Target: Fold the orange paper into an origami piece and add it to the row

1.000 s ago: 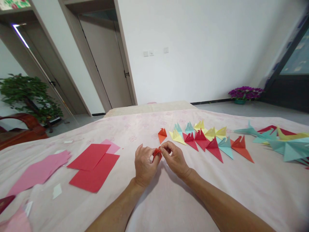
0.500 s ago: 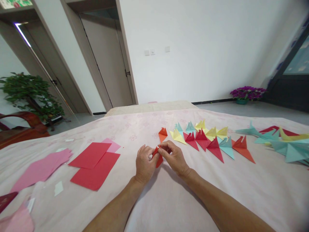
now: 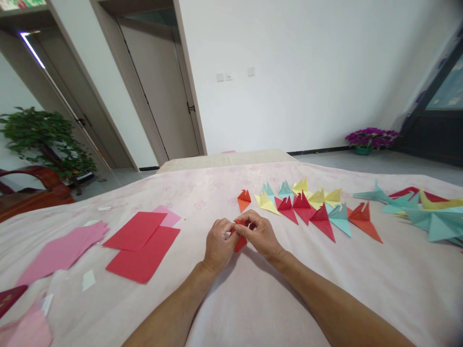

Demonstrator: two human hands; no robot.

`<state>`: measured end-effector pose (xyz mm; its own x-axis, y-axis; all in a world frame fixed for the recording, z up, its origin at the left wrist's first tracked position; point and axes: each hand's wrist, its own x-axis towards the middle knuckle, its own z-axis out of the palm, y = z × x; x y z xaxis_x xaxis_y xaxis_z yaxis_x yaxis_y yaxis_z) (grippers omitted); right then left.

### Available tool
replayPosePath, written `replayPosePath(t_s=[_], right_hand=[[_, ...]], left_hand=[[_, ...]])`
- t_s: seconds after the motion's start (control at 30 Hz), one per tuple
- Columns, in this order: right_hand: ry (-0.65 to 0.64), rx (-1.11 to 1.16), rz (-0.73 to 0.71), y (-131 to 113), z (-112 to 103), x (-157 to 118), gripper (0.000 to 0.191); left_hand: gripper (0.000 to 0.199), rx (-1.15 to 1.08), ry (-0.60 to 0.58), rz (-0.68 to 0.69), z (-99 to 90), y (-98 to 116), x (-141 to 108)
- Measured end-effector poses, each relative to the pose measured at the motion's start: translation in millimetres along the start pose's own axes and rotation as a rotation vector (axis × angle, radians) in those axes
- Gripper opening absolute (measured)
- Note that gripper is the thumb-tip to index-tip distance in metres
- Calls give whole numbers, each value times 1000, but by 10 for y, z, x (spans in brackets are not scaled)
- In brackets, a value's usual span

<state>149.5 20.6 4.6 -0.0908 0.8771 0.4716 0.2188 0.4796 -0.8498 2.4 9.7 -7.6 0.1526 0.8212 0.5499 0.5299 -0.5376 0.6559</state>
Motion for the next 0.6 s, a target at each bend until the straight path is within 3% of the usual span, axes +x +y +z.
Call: replayPosePath(t_s=[0.23, 0.47, 0.6], right_hand=[[58, 82, 66, -33, -2, -21, 17], [155, 350, 262, 34, -26, 46, 25], [74, 392, 305, 8, -18, 52, 29]], left_hand=[[31, -85, -46, -68, -8, 53, 18], [28, -324, -140, -356, 62, -23, -28], [36, -395, -122, -485, 69, -53, -17]])
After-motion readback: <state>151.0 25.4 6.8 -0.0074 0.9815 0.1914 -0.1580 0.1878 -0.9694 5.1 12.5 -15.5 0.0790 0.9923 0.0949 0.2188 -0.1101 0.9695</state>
